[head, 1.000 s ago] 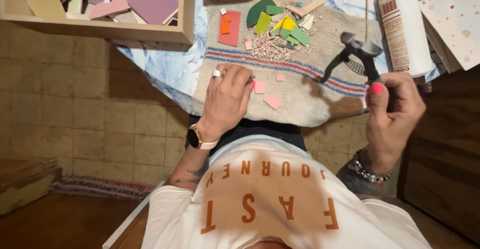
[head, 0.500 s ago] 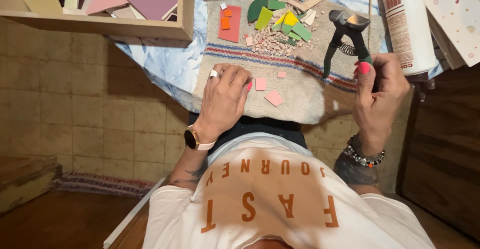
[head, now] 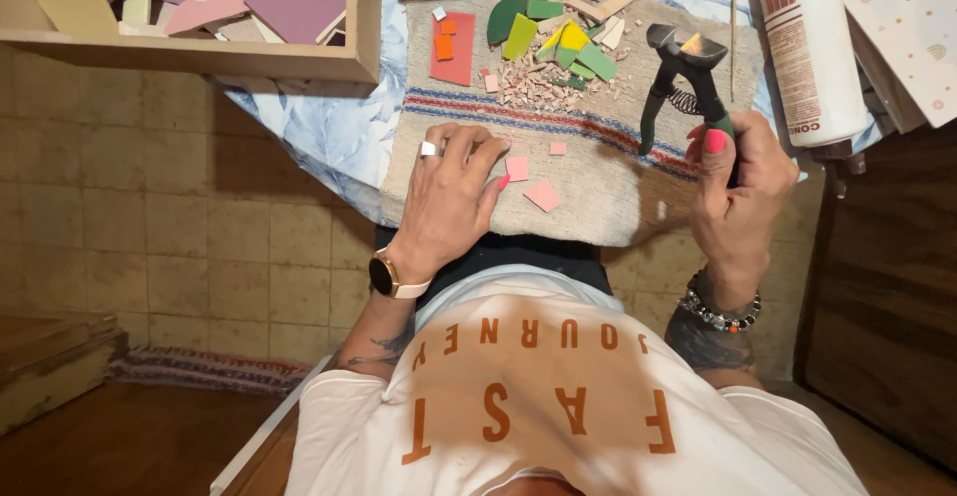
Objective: The person trims small pieces of material using nippers over a towel.
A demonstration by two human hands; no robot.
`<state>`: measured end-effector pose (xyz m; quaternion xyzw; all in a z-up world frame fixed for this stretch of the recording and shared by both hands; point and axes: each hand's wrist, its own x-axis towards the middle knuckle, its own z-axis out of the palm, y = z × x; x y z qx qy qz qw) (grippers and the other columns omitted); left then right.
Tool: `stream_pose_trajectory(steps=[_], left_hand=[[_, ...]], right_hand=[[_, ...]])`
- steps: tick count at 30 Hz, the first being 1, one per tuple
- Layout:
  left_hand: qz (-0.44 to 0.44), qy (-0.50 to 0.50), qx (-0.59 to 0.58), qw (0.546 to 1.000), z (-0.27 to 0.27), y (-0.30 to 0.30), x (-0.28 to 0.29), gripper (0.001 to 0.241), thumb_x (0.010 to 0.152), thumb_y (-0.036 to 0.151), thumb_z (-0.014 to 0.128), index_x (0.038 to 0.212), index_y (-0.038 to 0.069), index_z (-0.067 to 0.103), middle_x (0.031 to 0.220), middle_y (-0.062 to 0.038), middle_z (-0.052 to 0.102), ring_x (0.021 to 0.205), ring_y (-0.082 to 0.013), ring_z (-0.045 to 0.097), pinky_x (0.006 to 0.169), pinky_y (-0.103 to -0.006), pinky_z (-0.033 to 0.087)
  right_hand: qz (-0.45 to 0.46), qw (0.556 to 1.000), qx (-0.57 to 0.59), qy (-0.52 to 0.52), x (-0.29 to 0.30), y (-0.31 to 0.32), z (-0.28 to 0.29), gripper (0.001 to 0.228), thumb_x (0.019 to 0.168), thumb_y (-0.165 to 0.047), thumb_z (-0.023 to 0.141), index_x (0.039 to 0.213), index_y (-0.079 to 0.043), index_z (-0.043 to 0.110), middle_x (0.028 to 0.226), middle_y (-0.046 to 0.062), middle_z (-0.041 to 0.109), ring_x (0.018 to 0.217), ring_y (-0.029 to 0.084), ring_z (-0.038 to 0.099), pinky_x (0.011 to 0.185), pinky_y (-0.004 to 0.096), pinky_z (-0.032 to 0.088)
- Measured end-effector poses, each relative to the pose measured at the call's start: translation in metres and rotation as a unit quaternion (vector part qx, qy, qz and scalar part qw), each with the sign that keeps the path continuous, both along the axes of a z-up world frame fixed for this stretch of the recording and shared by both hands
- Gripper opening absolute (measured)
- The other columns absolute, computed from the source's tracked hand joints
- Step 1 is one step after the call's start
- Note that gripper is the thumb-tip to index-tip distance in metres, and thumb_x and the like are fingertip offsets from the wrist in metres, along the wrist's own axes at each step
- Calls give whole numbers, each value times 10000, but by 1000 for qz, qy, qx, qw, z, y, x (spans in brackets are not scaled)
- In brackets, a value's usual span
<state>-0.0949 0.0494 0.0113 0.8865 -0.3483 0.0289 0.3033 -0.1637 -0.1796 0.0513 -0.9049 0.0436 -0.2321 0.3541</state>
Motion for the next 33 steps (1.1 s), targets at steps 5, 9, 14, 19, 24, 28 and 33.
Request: stream_pose_trajectory(steps=[5,9,14,19,24,28,33], left_hand=[[-5,-7,-14,1000,3,-2,-2,272,750,52,530,1022,51,508,987,-102,471,925,-305,395,662,-408,408],[-23,-21,-40,999,2,-4,-1,190,768,75,554,953,41,524,984,-90,484,899,-299,395,668,-399,397],[-33,-15,-74,997,0,-7,-4,107,773,57,521,871,28,488,934,-96,509,853,-300,410,651,-387,369],[-47,-50,-101,993,-7,-7,-5,109,716,19,547,811,25,496,784,-108,542,828,-311,461,666,-396,374],[-25,15,-211,977,1,-6,-6,265,830,45,536,1078,7,452,872,-128,546,773,-217,569,710,-317,458],[-19,24,-258,966,-5,-8,-1,314,827,-15,534,1129,37,465,909,-133,518,646,-195,533,587,-278,457],[19,24,-259,965,2,-13,7,136,811,62,555,943,51,585,846,-98,581,712,-199,585,615,-279,484]], right_hand=[[5,1000,-11,-3,1,-1,-2,304,998,-199,366,824,18,487,691,93,482,605,186,449,561,307,326],[6,1000,-17,-4,2,-1,-1,302,997,-193,367,815,16,485,684,90,475,601,187,439,563,307,317],[34,999,-32,-5,5,0,7,319,994,-203,344,815,22,483,746,111,449,696,233,427,633,332,315],[132,988,68,34,15,-18,6,349,938,-249,372,823,37,536,987,162,408,981,232,413,856,321,330],[166,976,80,116,17,-29,-10,337,913,-249,335,893,35,515,1182,158,449,1112,236,432,899,307,314],[181,961,112,175,15,-39,-31,343,899,-383,316,725,-96,386,638,-10,348,573,103,326,515,240,271],[90,942,143,292,26,-18,-1,394,745,-313,505,1039,-84,379,1075,99,592,897,228,586,704,349,468]])
